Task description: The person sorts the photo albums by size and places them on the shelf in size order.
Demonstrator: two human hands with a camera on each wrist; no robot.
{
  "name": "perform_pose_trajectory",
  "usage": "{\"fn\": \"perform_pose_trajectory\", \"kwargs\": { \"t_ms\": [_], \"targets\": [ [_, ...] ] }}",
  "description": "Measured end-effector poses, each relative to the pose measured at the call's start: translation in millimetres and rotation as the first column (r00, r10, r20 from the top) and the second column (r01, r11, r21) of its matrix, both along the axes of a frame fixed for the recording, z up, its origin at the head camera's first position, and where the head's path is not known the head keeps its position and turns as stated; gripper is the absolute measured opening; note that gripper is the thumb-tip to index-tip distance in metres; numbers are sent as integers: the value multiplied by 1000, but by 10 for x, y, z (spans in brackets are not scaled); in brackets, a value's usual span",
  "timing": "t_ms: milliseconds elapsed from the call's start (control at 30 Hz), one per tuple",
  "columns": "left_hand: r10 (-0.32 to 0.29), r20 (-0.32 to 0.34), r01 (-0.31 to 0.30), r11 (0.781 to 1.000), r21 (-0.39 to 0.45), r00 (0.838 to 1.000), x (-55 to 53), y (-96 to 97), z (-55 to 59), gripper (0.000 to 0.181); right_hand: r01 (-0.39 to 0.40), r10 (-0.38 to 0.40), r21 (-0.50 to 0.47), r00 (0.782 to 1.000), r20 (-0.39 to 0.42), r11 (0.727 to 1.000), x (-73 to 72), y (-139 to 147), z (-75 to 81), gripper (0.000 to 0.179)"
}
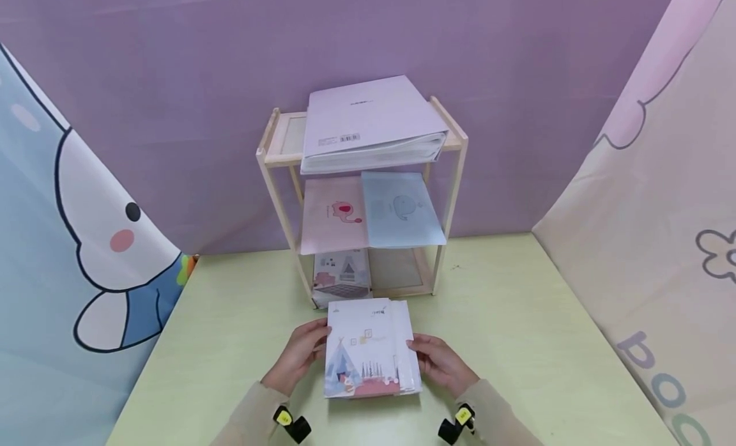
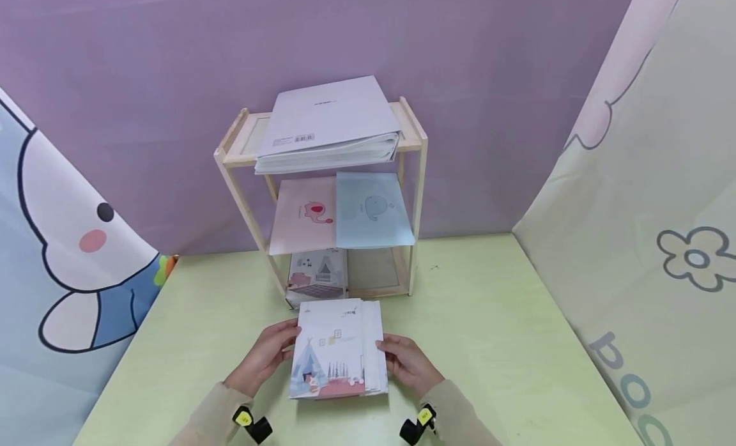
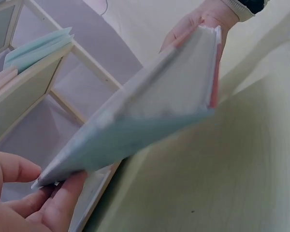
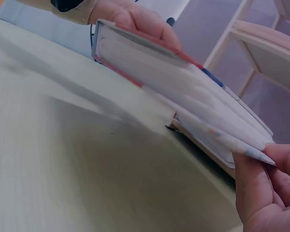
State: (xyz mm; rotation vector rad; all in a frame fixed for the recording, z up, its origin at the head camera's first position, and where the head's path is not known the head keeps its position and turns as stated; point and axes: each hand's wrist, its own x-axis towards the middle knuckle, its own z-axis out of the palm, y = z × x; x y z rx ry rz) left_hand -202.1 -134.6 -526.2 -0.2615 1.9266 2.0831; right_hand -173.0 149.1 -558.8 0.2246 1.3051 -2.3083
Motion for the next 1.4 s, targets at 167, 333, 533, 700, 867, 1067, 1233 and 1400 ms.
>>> {"fn": "perform_pose_trajectory", "kwargs": {
  "t_ms": [167, 333, 533, 700, 867, 1067, 1233, 1400],
  "targets": [
    [-23, 4, 23, 1000, -6, 1000, -39, 36, 46, 41, 13, -12, 28, 1000, -14, 1000, -28, 57, 52, 44],
    [-8, -9, 8, 1000, 3, 1000, -56, 77, 78, 40, 6, -5, 26, 999, -39, 1000, -80, 103, 95, 43],
    [-14, -40, 15, 1000, 21, 999, -101, 146, 140, 41, 20, -19, 11, 999, -47, 1000, -152, 148, 118, 41],
    [-2, -50, 4, 1000, 25, 999, -143, 184, 186, 40, 33, -34, -10, 998, -45, 999, -243, 160, 140, 44],
    [-22, -44, 23, 1000, 22, 999, -149, 210, 191, 38, 77, -77, 7, 996, -35, 997, -356, 189, 165, 44],
    [-41, -74, 42, 999, 19, 996, -152, 240, 203, 38, 106, -106, -51, 994, -16, 993, -475, 232, 186, 26],
    [-33, -75, 34, 999, 11, 997, -218, 241, 210, 37, 88, -89, -90, 996, -9, 992, -561, 223, 232, 23],
    [-47, -94, 45, 999, -24, 994, -308, 247, 252, 36, 100, -98, -110, 995, 18, 989, -676, 205, 305, 30]
  ]
}}
